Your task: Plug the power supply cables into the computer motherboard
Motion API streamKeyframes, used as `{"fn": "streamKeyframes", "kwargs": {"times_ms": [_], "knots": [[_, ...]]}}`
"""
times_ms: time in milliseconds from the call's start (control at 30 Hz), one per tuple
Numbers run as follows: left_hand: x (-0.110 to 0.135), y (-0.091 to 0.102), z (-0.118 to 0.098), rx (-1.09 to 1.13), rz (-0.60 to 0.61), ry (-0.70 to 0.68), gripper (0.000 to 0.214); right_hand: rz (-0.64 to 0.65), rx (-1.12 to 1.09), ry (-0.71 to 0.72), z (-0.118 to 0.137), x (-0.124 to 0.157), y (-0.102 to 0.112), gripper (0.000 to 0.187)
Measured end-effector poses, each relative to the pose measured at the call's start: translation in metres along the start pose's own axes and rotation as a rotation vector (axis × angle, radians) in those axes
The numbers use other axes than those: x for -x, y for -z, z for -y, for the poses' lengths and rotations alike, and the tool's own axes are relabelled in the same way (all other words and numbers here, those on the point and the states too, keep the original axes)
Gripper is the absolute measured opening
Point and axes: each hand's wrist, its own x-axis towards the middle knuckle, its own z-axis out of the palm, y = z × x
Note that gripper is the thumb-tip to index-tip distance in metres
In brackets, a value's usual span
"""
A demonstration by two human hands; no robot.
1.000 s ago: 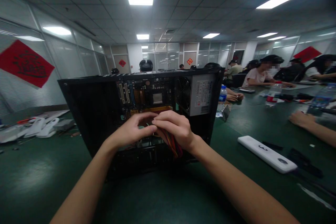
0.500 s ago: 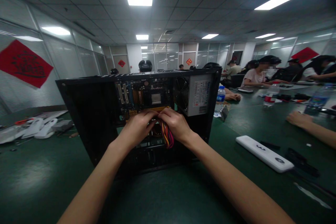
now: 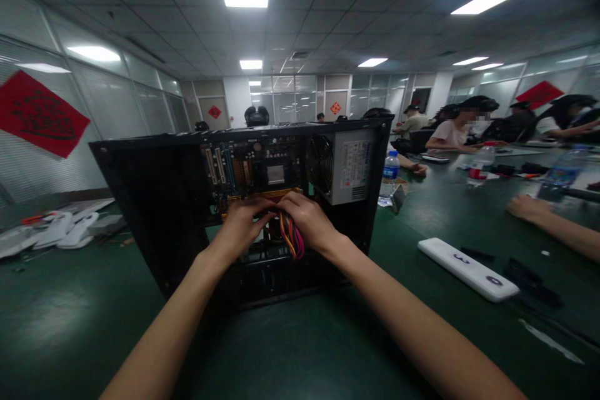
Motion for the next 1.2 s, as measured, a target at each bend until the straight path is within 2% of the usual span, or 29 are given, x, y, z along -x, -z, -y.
{"fn": "streamKeyframes", "kwargs": {"times_ms": [233, 467, 633, 833, 1000, 1200], "knots": [[0.003, -0.005, 0.006, -0.008, -0.034, -0.040, 0.018, -0.040, -0.148, -0.019, -0.006, 0.000, -0.003, 0.020], [0.005, -0.011, 0.014, -0.126, 0.003, -0.084, 0.020, 0.020, -0.069, -0.008, -0.003, -0.002, -0.001, 0.019], [0.006, -0.010, 0.011, -0.263, 0.093, -0.017, 0.021, 0.107, 0.062, -0.079, 0.001, -0.002, 0.002, 0.020], [0.005, -0.003, 0.004, -0.442, 0.158, 0.113, 0.024, 0.197, 0.120, -0.239, -0.013, -0.002, 0.000, 0.021], [0.005, -0.005, 0.007, -0.476, 0.223, 0.163, 0.026, 0.286, 0.112, -0.225, -0.019, -0.001, 0.003, 0.012], [0.006, -0.017, 0.011, -0.512, 0.283, 0.154, 0.027, 0.338, 0.140, -0.260, -0.010, 0.000, 0.003, 0.015]]}}
